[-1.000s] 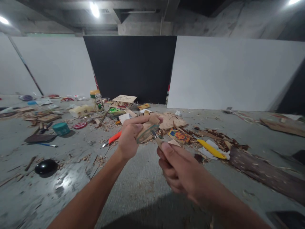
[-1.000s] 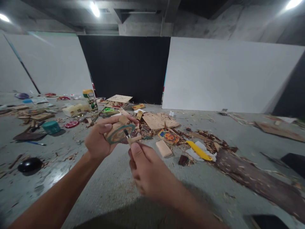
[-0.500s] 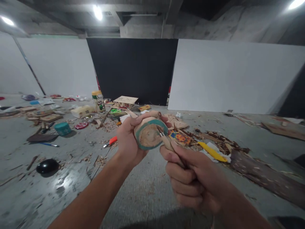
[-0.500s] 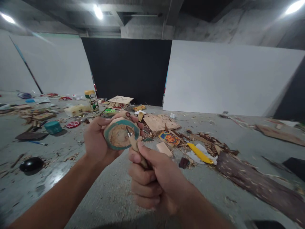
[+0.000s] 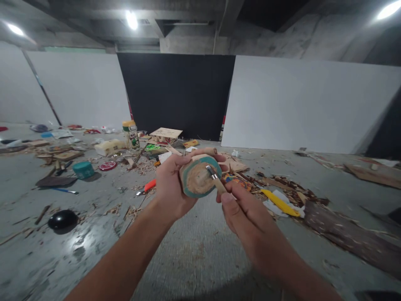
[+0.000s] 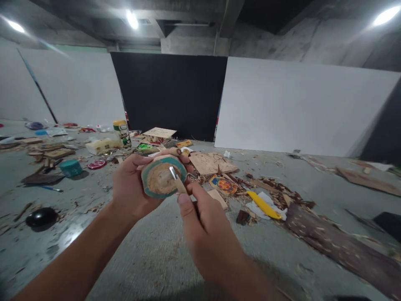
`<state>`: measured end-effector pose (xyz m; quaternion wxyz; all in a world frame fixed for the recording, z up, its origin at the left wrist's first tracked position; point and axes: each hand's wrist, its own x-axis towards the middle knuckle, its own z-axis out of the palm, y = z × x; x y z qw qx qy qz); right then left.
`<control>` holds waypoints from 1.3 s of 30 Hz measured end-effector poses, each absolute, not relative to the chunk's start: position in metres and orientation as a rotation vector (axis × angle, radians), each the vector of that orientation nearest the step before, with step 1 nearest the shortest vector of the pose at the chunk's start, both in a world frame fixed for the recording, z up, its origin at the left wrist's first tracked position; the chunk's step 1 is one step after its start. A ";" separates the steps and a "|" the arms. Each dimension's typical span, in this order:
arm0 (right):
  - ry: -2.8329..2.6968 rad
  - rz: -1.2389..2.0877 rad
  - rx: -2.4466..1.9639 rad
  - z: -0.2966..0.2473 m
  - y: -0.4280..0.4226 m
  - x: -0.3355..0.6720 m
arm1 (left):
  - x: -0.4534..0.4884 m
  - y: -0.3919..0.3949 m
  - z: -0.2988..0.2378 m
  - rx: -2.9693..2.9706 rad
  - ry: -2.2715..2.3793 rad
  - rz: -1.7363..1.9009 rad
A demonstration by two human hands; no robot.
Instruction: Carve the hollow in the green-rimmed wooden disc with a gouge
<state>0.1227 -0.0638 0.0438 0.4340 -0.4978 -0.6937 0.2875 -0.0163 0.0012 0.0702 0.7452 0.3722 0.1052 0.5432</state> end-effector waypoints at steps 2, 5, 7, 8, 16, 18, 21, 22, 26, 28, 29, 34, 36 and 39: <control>-1.745 0.638 -1.235 0.043 -0.062 0.124 | -0.017 -0.001 0.072 0.810 0.245 1.200; -1.733 0.604 -1.227 0.042 -0.060 0.128 | -0.017 -0.005 0.074 0.831 0.304 1.224; -1.721 0.611 -1.240 0.043 -0.058 0.129 | -0.017 -0.006 0.074 0.853 0.346 1.230; -1.714 0.624 -1.244 0.043 -0.057 0.130 | -0.016 -0.005 0.074 0.858 0.353 1.234; -1.761 0.689 -1.245 0.044 -0.052 0.137 | -0.011 0.005 0.063 0.934 0.323 1.300; -1.781 0.583 -1.263 0.044 -0.051 0.137 | -0.010 0.004 0.062 0.985 0.338 1.313; -1.824 0.407 -1.287 0.043 -0.051 0.137 | -0.010 0.002 0.062 1.088 0.366 1.343; -1.843 0.332 -1.304 0.043 -0.051 0.137 | -0.010 0.002 0.061 1.123 0.376 1.351; -1.905 -0.013 -1.375 0.040 -0.049 0.137 | -0.011 0.005 0.059 1.223 0.402 1.318; -1.926 -0.111 -1.377 0.038 -0.047 0.138 | -0.012 0.006 0.058 1.225 0.419 1.300; -1.940 -0.107 -1.365 0.037 -0.047 0.138 | -0.012 0.007 0.058 1.215 0.431 1.298; -1.987 -0.031 -1.340 0.031 -0.044 0.139 | -0.018 0.010 0.055 1.217 0.494 1.261; -1.981 -0.154 -1.379 0.030 -0.043 0.138 | -0.022 0.013 0.052 1.322 0.522 1.251; -1.993 -0.109 -1.378 0.032 -0.041 0.138 | -0.028 0.018 0.049 1.499 0.583 1.250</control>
